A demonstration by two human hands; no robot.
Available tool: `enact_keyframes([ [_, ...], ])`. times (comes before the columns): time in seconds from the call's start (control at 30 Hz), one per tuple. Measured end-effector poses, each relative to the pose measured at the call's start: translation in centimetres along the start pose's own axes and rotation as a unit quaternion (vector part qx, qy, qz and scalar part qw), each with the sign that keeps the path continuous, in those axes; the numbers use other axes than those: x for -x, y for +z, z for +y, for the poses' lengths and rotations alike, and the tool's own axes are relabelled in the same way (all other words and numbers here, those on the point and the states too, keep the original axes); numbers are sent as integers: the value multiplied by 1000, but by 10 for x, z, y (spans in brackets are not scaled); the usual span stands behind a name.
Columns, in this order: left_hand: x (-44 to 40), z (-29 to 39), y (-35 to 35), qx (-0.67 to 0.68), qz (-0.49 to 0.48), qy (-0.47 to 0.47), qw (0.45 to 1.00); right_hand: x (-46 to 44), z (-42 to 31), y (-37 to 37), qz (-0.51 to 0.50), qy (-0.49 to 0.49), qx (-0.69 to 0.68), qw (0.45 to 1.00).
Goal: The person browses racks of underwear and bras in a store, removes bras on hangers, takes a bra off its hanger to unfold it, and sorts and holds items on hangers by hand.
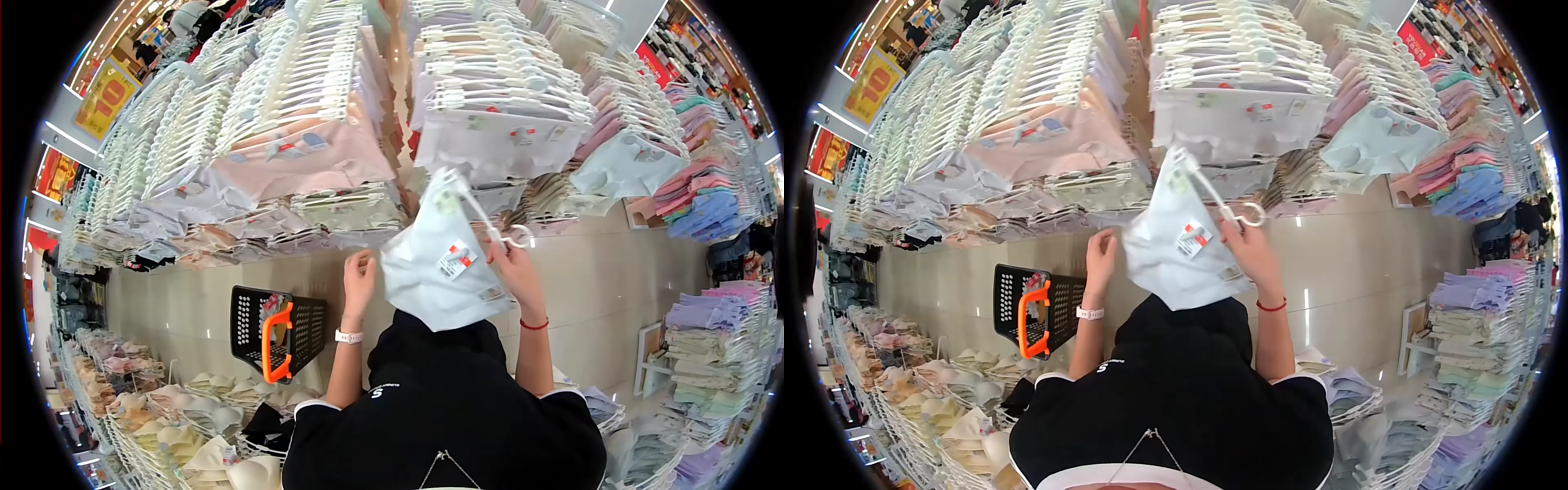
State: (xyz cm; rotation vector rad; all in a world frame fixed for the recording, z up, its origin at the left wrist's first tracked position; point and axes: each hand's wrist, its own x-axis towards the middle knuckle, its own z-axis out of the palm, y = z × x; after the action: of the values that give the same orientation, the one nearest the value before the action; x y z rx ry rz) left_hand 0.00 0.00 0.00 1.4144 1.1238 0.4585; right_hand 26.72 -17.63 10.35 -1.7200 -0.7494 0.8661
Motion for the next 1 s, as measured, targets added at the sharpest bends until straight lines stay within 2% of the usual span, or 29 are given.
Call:
enact_keyframes([
  [0.07,-1,-10,13,-59,42,56,996,-10,5,1,-31,13,143,989],
  [0.1,-3,9,48,-92,83,121,985,-22,15,-29,-79,-16,154,985],
  [0.17,10,38,90,-128,164,233,950,-34,25,-43,-181,-63,204,960],
  [0.2,20,71,106,-170,167,319,917,-35,28,-47,-206,-93,230,946],
  [0.3,9,104,136,-198,6,405,893,-58,29,-56,-288,-118,263,913],
  [0.4,-25,112,166,-225,-17,395,891,-100,56,-69,-229,-148,332,903],
  [0.47,-52,135,182,-187,-125,349,910,-125,76,-75,-183,-185,357,897],
  [0.53,-95,140,202,-169,-154,401,887,-143,96,-78,-144,-225,347,899],
  [0.67,-160,155,224,-199,-163,396,881,-160,110,-91,-101,-214,351,906],
  [0.73,-173,159,229,-147,-186,359,903,-165,108,-95,-70,-180,357,914],
  [0.8,-174,163,229,-131,-191,329,916,-170,113,-94,-41,-167,330,928],
  [1.0,-175,160,227,-136,-181,331,916,-207,134,-76,-13,-161,319,934],
])
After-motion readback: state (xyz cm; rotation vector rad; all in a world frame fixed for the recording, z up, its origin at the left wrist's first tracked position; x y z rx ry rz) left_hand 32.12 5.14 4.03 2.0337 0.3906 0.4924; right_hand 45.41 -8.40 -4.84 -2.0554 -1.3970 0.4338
